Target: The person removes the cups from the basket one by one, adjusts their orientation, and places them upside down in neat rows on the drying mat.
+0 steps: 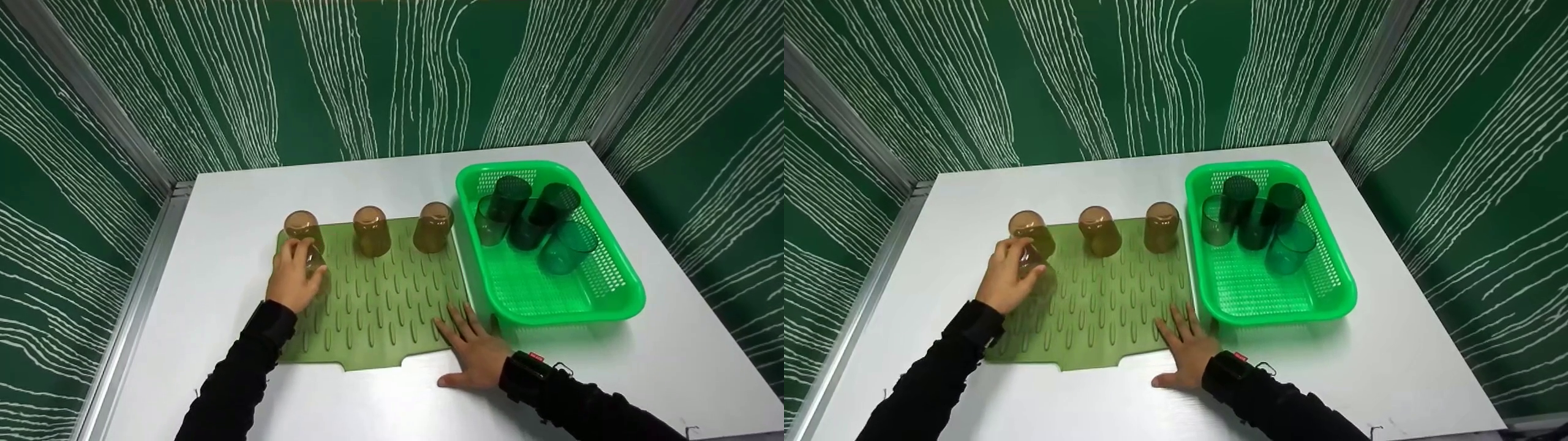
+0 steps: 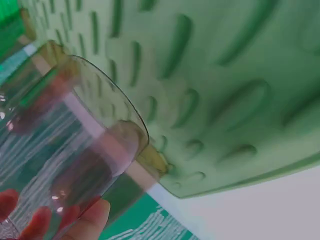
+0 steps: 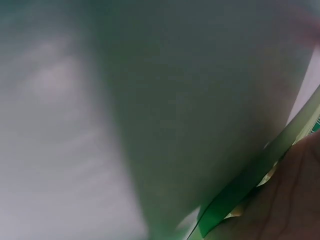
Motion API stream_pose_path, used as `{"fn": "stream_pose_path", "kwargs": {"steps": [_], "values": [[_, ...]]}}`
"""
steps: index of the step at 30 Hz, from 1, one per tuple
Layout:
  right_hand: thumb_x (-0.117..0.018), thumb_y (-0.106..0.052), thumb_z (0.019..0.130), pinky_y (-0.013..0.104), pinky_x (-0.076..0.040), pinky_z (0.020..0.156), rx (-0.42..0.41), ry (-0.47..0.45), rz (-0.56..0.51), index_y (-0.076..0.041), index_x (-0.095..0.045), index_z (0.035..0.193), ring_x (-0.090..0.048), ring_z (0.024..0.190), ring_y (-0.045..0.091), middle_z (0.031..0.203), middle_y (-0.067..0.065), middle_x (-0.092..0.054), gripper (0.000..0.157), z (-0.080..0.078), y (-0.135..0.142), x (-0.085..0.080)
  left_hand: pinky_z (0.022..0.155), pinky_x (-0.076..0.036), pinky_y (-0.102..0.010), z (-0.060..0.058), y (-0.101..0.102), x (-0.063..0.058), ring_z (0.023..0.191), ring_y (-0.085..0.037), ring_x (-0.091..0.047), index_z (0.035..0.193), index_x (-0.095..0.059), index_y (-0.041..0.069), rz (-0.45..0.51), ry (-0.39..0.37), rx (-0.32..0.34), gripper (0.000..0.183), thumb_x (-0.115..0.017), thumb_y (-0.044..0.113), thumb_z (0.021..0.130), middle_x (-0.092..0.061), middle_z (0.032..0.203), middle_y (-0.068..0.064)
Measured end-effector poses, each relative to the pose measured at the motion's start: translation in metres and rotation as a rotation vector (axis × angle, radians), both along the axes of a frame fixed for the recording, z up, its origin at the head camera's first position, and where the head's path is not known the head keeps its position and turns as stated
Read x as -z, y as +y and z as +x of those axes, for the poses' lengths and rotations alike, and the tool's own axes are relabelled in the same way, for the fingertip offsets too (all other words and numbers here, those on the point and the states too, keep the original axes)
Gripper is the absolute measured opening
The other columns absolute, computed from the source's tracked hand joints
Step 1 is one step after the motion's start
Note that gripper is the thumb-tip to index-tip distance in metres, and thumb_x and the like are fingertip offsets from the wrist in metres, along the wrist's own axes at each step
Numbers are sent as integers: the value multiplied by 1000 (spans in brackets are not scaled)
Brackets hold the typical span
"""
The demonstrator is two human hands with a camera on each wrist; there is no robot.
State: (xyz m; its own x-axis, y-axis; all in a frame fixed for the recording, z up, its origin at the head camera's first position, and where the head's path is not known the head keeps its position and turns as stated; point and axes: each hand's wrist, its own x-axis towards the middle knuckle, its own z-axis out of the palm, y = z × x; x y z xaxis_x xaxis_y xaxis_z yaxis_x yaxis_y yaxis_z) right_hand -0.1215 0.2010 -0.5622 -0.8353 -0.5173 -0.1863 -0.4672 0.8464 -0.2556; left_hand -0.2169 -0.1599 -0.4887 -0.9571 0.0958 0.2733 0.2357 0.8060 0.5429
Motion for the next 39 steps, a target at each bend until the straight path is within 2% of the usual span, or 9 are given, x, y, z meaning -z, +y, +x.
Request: {"fn": "stream_pose_path", "kwargs": {"steps": [5, 9, 16, 23, 28, 35, 39], "values": [[-59, -78, 77, 58, -54, 87, -22, -5, -22, -14, -20, 158, -4, 148, 51, 163, 24, -9, 110, 1, 1, -5, 91, -47, -56, -7, -5, 8, 125, -49, -42, 140, -47, 7, -32, -18, -30, 53, -68, 20, 93, -38, 142, -27], [-59, -77, 78, 58, -53, 89, -26, -18, -8, -14, -19, 158, -4, 148, 51, 163, 25, -7, 110, 1, 0, -8, 94, -45, -58, -9, -6, 15, 124, -50, -42, 139, -48, 7, -32, -28, -43, 53, -69, 19, 92, -38, 143, -27], [-57, -79, 78, 57, -52, 92, -16, -18, -3, -15, -17, 158, -1, 148, 50, 164, 23, -5, 110, 1, 1, -5, 99, -42, -58, -12, -6, 20, 123, -51, -43, 139, -48, 6, -30, -12, -42, 53, -70, 17, 91, -39, 141, -28], [-58, -77, 78, 63, -49, 93, -25, -22, -27, -12, -19, 158, -3, 147, 52, 162, 26, -6, 110, 1, -1, -6, 96, -45, -56, -10, -4, 23, 124, -48, -43, 140, -48, 8, -62, -6, -64, 55, -70, 18, 91, -39, 143, -25], [-58, -77, 79, 65, -47, 94, -29, -18, -27, -13, -18, 158, -3, 147, 52, 162, 26, -6, 110, 1, 0, -5, 94, -47, -56, -7, -2, 25, 134, -50, -36, 145, -45, 13, -92, 13, -105, 62, -71, 24, 90, -32, 150, -25], [-60, -76, 78, 51, -57, 81, -14, -27, -21, -14, -19, 158, -2, 148, 50, 163, 24, -7, 109, 1, -1, -7, 105, -39, -58, -6, 3, 21, 137, -50, -32, 146, -45, 14, -143, 34, -153, 65, -70, 36, 91, -28, 150, -28], [-61, -75, 78, 59, -50, 93, 1, -31, -16, -15, -19, 158, -4, 149, 49, 163, 24, -9, 109, 2, -2, -9, 112, -29, -62, -2, 14, 16, 141, -49, -26, 148, -42, 12, -162, 52, -189, 72, -72, 38, 89, -26, 152, -28]]}}
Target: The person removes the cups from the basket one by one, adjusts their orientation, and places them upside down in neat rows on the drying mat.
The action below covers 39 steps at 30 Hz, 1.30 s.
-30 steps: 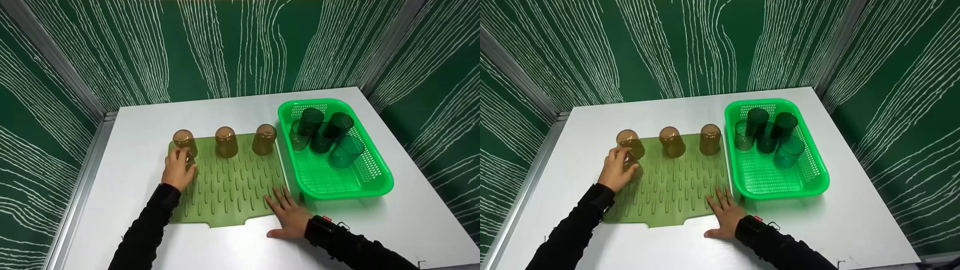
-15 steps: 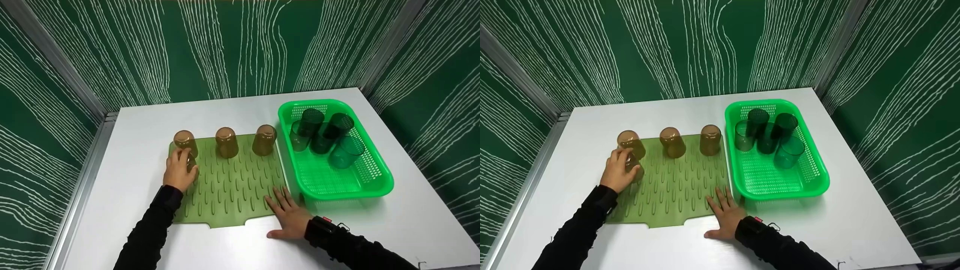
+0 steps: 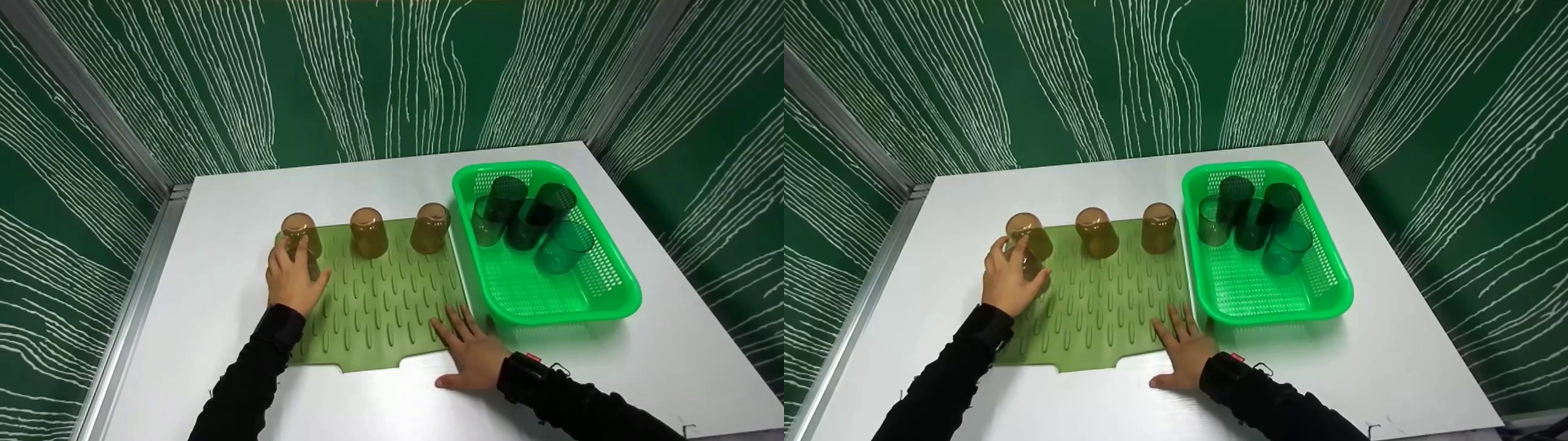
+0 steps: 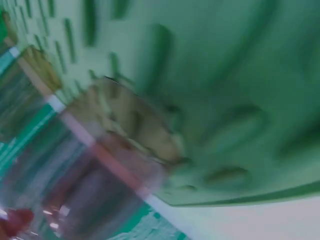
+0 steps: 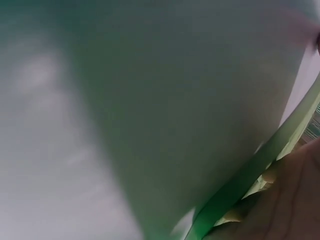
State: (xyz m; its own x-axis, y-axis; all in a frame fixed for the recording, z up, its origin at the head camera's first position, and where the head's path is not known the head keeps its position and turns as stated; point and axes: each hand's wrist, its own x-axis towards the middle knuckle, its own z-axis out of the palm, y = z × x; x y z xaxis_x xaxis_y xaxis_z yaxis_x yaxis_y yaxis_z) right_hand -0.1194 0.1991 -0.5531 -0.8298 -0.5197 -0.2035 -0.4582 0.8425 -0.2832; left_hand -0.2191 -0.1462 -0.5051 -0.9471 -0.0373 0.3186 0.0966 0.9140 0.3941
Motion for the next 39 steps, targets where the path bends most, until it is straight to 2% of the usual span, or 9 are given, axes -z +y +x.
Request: {"fn": "stream_pose_path", "kwargs": {"steps": [3, 6, 12, 17, 22, 28, 33, 39], "values": [[-61, -76, 77, 70, -35, 104, 5, 15, 20, -16, -19, 158, -7, 149, 48, 163, 22, -9, 109, 1, -1, -1, 116, -20, -64, 4, 13, -4, 146, -48, -18, 151, -37, 11, -6, 37, -6, 79, -74, 40, 87, -25, 154, -25], [-59, -80, 75, 74, -24, 108, 2, 48, 40, -19, -19, 158, -9, 149, 47, 164, 19, -11, 110, 1, -2, -3, 118, -14, -65, 8, 27, -9, 148, -48, -12, 152, -34, 9, -9, 60, 19, 85, -74, 43, 86, -24, 157, -23], [-61, -77, 75, 70, -21, 112, -18, 114, -8, -21, -22, 158, -11, 149, 45, 164, 18, -15, 107, 4, -9, -16, 120, -11, -61, 17, 56, -16, 150, -46, -8, 153, -27, 3, 35, -7, 130, 88, -66, 50, 89, -25, 156, -25], [-66, -69, 78, 62, -22, 117, -40, 184, -106, -21, -21, 158, -10, 150, 44, 164, 18, -13, 103, 7, -13, -39, 120, -20, -56, 25, 76, -15, 149, -44, -13, 155, -22, 4, 194, -56, 258, 83, -62, 43, 94, -25, 156, -24], [-68, -66, 79, 62, -26, 115, -14, 256, -173, -24, -18, 158, -8, 151, 42, 165, 13, -8, 103, 3, -11, -63, 113, -36, -51, 32, 96, -8, 147, -37, -25, 157, -17, 8, 340, -172, 383, 82, -61, 40, 96, -18, 160, -18], [-71, -61, 79, 66, -21, 115, 68, 328, -222, -21, -18, 158, -11, 150, 43, 164, 17, -14, 103, -10, 3, -84, 111, -39, -49, 41, 126, 6, 145, -37, -31, 156, -14, 5, 460, -276, 499, 85, -63, 38, 95, -12, 161, -20], [-70, -60, 82, 66, -16, 117, 146, 351, -235, -19, -18, 158, -11, 150, 45, 164, 17, -15, 101, -23, 17, -98, 115, -35, -51, 46, 156, 10, 145, -37, -30, 156, -13, 5, 570, -412, 519, 92, -65, 47, 93, -13, 161, -21], [-72, -53, 83, 67, -11, 117, 232, 364, -234, -18, -20, 158, -8, 149, 46, 163, 20, -16, 98, -48, 34, -112, 116, -30, -54, 50, 186, 15, 146, -39, -27, 156, -16, 7, 719, -560, 483, 95, -67, 51, 89, -17, 160, -22]]}}
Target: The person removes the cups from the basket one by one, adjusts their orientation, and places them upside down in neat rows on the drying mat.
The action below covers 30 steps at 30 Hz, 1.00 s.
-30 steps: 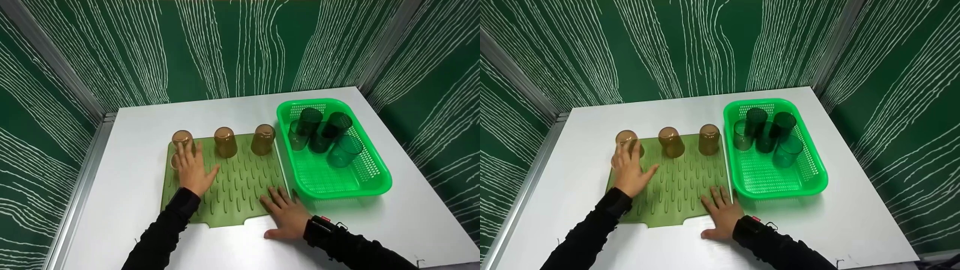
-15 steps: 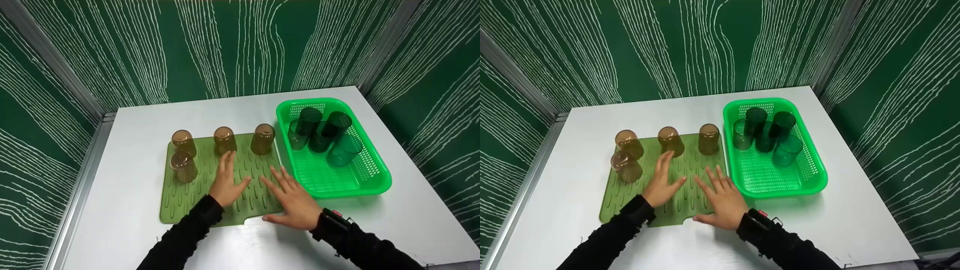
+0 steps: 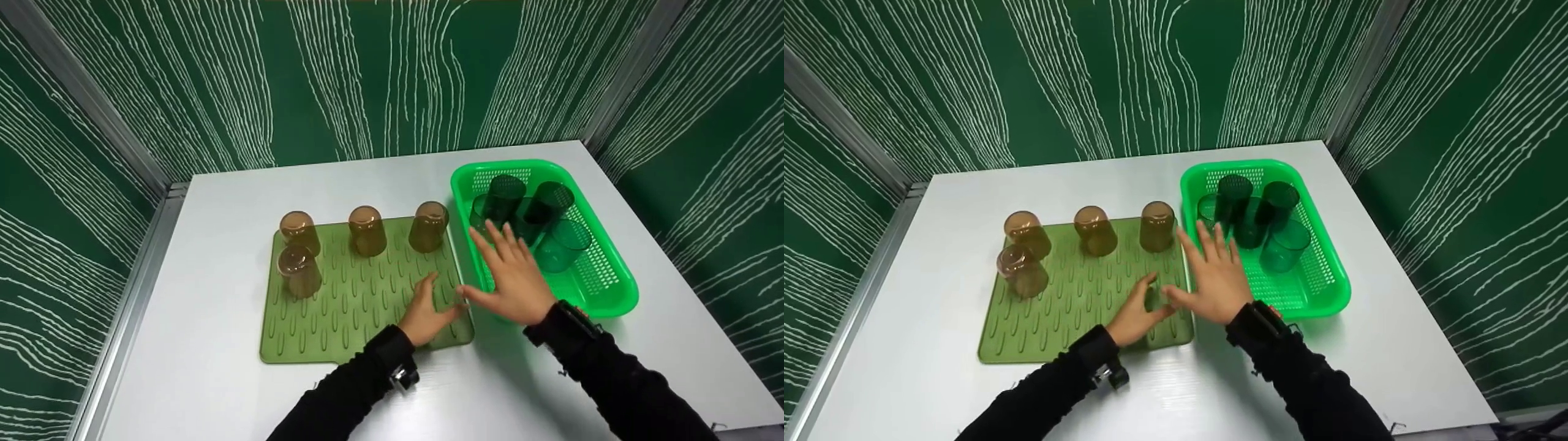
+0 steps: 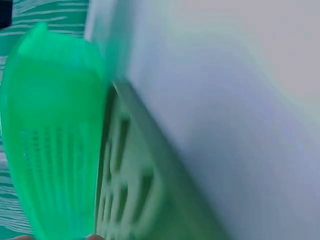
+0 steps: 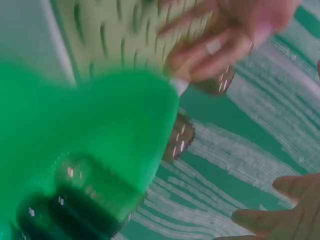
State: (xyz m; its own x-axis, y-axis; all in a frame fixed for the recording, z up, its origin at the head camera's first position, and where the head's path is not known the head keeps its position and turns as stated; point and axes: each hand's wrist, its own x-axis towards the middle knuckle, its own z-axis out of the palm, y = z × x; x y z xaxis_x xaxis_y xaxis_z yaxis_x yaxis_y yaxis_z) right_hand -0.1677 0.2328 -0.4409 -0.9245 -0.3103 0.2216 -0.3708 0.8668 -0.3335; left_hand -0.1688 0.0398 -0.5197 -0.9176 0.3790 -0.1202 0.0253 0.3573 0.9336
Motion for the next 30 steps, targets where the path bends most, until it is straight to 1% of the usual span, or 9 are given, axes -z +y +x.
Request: {"fn": "stream_pose_path", "kwargs": {"steps": [3, 5, 8, 12, 17, 20, 22, 27, 30], "values": [[-72, -52, 84, 65, -8, 119, 31, 21, 29, -19, -20, 158, -7, 149, 47, 162, 21, -16, 96, -17, 6, -4, 116, -30, -54, 0, 12, 2, 147, -39, -25, 157, -17, 9, 27, -61, -2, 97, -71, 49, 87, -17, 161, -21], [-71, -53, 85, 62, -6, 120, 50, 33, 58, -20, -19, 158, -7, 149, 47, 162, 22, -16, 96, -29, 9, -5, 117, -30, -54, 0, 19, 3, 148, -38, -24, 157, -15, 10, 25, -92, 17, 99, -71, 50, 86, -16, 162, -19], [-69, -53, 86, 60, -2, 121, 75, 44, 96, -20, -18, 158, -6, 150, 47, 163, 21, -15, 95, -46, 12, -5, 118, -29, -50, -1, 28, 2, 150, -33, -22, 158, -12, 11, 10, -119, 56, 101, -69, 55, 86, -14, 163, -16], [-69, -54, 86, 60, 3, 121, 121, 18, 145, -21, -16, 159, -4, 150, 47, 163, 21, -14, 95, -68, 12, -3, 118, -29, -48, -2, 38, -1, 150, -31, -23, 158, -10, 11, 2, -141, 81, 101, -65, 57, 88, -15, 163, -15], [-70, -54, 86, 62, 4, 120, 186, -46, 215, -19, -17, 159, -5, 149, 47, 162, 23, -15, 96, -93, 12, 6, 119, -28, -47, -3, 49, -4, 151, -29, -21, 158, -8, 11, 16, -169, 95, 98, -62, 56, 90, -16, 164, -14], [-69, -53, 87, 61, 2, 121, 202, -82, 233, -16, -20, 158, -8, 149, 47, 161, 23, -18, 93, -103, 11, 12, 120, -28, -45, -4, 55, -4, 151, -29, -21, 158, -8, 9, 29, -176, 93, 95, -61, 53, 92, -15, 164, -13], [-66, -52, 90, 59, 0, 122, 203, -94, 231, -13, -24, 156, -11, 149, 45, 160, 23, -21, 88, -106, 9, 15, 120, -28, -45, -5, 59, -4, 151, -30, -21, 158, -8, 8, 44, -179, 82, 93, -61, 50, 94, -15, 164, -13], [-53, -43, 100, 55, -11, 123, 220, -92, 176, -4, -38, 149, -25, 146, 44, 153, 24, -35, 65, -111, 10, 19, 120, -28, -44, -9, 66, -4, 150, -29, -23, 158, -10, 7, 81, -182, 39, 91, -62, 45, 94, -18, 163, -13], [-52, -34, 102, 54, -17, 122, 221, -97, 169, 0, -44, 145, -32, 142, 45, 148, 26, -42, 55, -113, 14, 21, 120, -28, -43, -10, 67, -4, 150, -28, -23, 158, -9, 8, 99, -194, 36, 91, -62, 43, 94, -18, 164, -13]]}}
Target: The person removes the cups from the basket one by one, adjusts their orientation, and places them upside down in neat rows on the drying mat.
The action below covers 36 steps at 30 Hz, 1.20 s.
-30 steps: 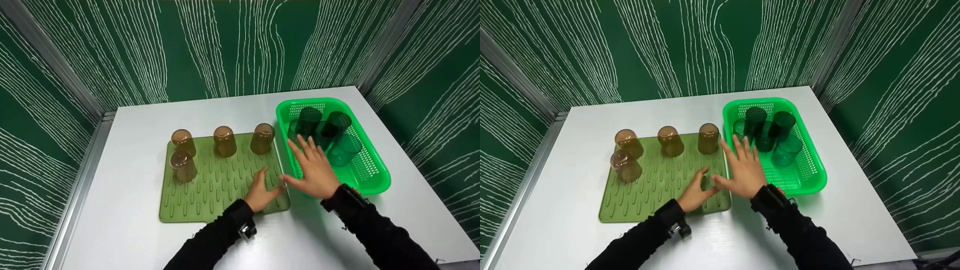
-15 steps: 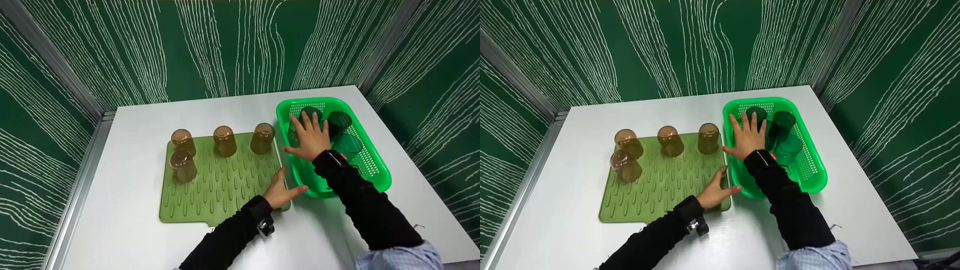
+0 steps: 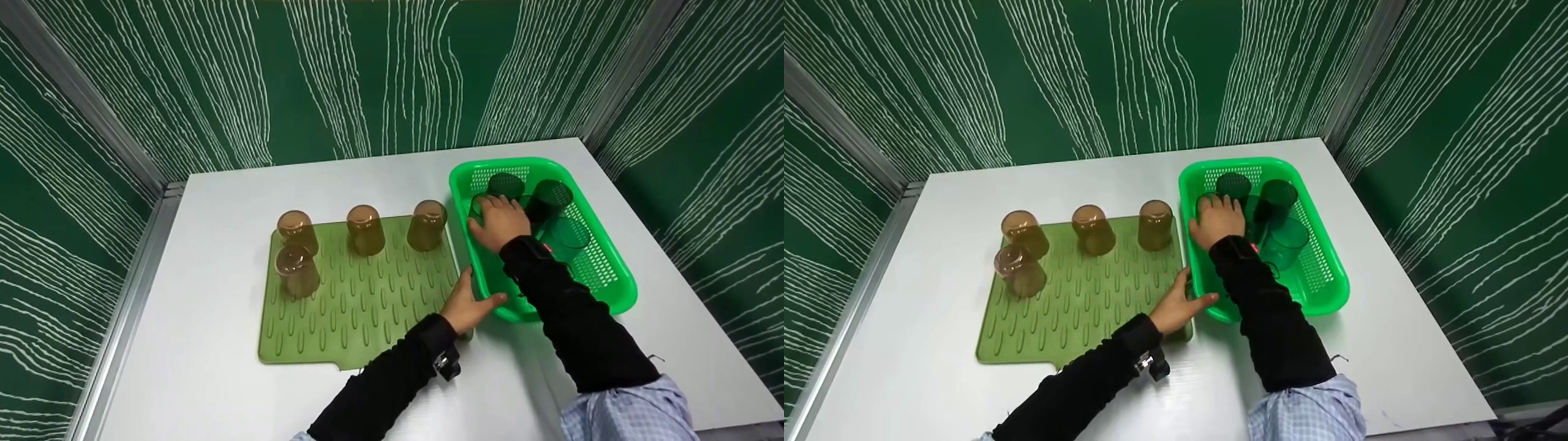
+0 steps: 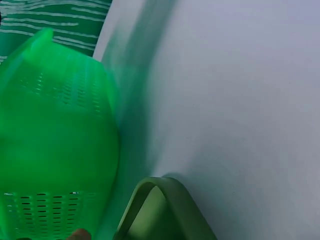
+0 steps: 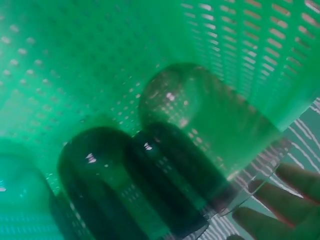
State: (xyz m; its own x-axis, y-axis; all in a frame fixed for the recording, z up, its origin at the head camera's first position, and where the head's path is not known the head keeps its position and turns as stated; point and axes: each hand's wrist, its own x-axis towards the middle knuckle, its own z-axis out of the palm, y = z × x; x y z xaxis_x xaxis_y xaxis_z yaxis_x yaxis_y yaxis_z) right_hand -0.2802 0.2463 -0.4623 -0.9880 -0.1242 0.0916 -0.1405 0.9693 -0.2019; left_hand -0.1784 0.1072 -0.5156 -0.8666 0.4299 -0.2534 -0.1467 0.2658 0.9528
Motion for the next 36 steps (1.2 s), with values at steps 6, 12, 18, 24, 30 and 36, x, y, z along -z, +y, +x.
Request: {"fn": "stream_pose_path", "kwargs": {"steps": [6, 12, 18, 24, 30, 36], "values": [[-61, -21, 97, 51, -22, 121, -55, -30, 110, 1, -52, 138, -41, 136, 44, 137, 25, -55, 47, -1, 5, 5, 119, -28, -45, 0, 1, 2, 151, -30, -21, 158, -5, 8, 26, -13, 21, 89, -61, 40, 96, -15, 164, -13], [-68, -13, 92, 50, -33, 116, -94, -25, 176, 3, -57, 130, -65, 100, 39, 93, 23, -71, 43, -4, 4, 6, 119, -29, -45, 1, 2, 2, 150, -31, -21, 158, -3, 5, 43, -4, 26, 89, -60, 37, 97, -14, 164, -16], [-65, -11, 93, 53, -54, 80, -104, -73, 137, 6, -61, 115, -65, 81, 42, 86, 26, -66, 29, -3, 5, 3, 119, -30, -43, 1, 2, 2, 150, -32, -22, 157, -3, 2, 50, 2, 27, 88, -60, 34, 97, -15, 163, -19], [-61, -5, 94, 55, -54, 74, -127, -137, 97, 8, -60, 111, -64, 83, 45, 92, 29, -64, 22, 0, 8, -5, 119, -29, -44, 1, 4, 4, 150, -32, -23, 157, -4, 3, 48, 12, 12, 89, -62, 33, 96, -16, 163, -19], [-59, 0, 94, 51, -53, 78, -146, -203, 47, 9, -57, 117, -63, 87, 42, 96, 27, -65, 24, 4, 11, -16, 119, -30, -44, 2, 5, 2, 149, -33, -23, 157, -4, 2, 52, 19, 3, 89, -62, 32, 96, -17, 162, -20], [-54, 1, 97, 49, -49, 78, -160, -200, -66, 5, -55, 109, -62, 89, 41, 98, 26, -63, 13, 10, 15, -37, 119, -30, -44, 2, 6, 3, 148, -33, -26, 156, -7, 2, 44, 26, -13, 89, -64, 33, 95, -21, 161, -20]]}}
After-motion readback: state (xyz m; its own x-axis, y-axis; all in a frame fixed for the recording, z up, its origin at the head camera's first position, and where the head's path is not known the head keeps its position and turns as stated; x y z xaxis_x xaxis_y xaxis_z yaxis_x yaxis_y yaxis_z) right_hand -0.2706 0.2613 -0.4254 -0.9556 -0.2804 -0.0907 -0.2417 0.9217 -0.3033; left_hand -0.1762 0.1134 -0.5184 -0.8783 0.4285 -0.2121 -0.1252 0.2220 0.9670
